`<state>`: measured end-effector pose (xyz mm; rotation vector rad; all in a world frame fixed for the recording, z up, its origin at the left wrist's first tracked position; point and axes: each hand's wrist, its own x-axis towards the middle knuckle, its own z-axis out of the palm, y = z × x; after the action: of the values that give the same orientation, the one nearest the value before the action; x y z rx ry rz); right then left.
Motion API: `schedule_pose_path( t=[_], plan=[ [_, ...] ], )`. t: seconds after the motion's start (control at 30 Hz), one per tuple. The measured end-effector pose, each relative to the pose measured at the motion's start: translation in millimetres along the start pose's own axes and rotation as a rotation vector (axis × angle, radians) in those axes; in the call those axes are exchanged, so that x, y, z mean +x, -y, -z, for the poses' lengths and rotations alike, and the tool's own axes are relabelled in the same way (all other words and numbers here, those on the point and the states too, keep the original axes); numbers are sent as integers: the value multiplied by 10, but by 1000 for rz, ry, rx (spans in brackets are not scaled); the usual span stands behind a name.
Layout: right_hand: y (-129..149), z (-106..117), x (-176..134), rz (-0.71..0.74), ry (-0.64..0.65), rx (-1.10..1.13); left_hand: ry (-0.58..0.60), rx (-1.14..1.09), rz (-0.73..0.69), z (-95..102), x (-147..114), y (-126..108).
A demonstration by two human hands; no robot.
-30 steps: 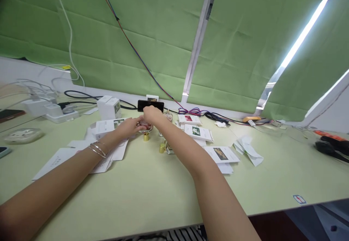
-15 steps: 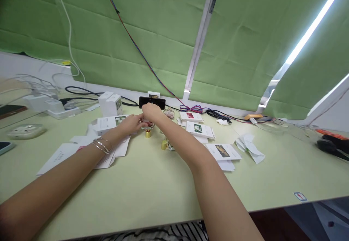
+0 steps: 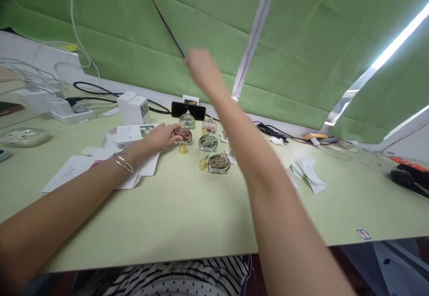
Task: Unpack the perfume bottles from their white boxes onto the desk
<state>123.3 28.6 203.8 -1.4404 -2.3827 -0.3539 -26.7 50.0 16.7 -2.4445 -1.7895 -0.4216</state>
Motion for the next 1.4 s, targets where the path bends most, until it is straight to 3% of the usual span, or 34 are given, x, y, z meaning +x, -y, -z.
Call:
schedule_pose_path(
  t=[0.1, 0.17, 0.27, 0.37, 0.5, 0.83, 1.23, 1.4],
  plan=[
    [-140, 443, 74, -7, -127, -107, -2, 4, 11, 26, 3, -10],
    [-152, 388, 3, 48, -91, -158, -1, 13, 14, 38, 3, -8],
    [-84, -95, -200, 132, 56, -159, -2, 21, 2, 34, 3, 10],
    [-4, -638, -411, 205, 349, -141, -14, 15, 1, 16, 11, 30],
    [65, -970, -599, 226, 508, -142, -10, 10, -11, -1, 22, 43],
    [-127, -944, -269, 93, 282, -126, -9, 39, -25, 9, 12, 26],
    [133, -1169, 2, 89, 396, -176, -8, 67, -30, 8, 9, 25],
    [85, -1203, 69, 178, 452, -210, -7, 66, -16, 44, -3, -12]
  ],
)
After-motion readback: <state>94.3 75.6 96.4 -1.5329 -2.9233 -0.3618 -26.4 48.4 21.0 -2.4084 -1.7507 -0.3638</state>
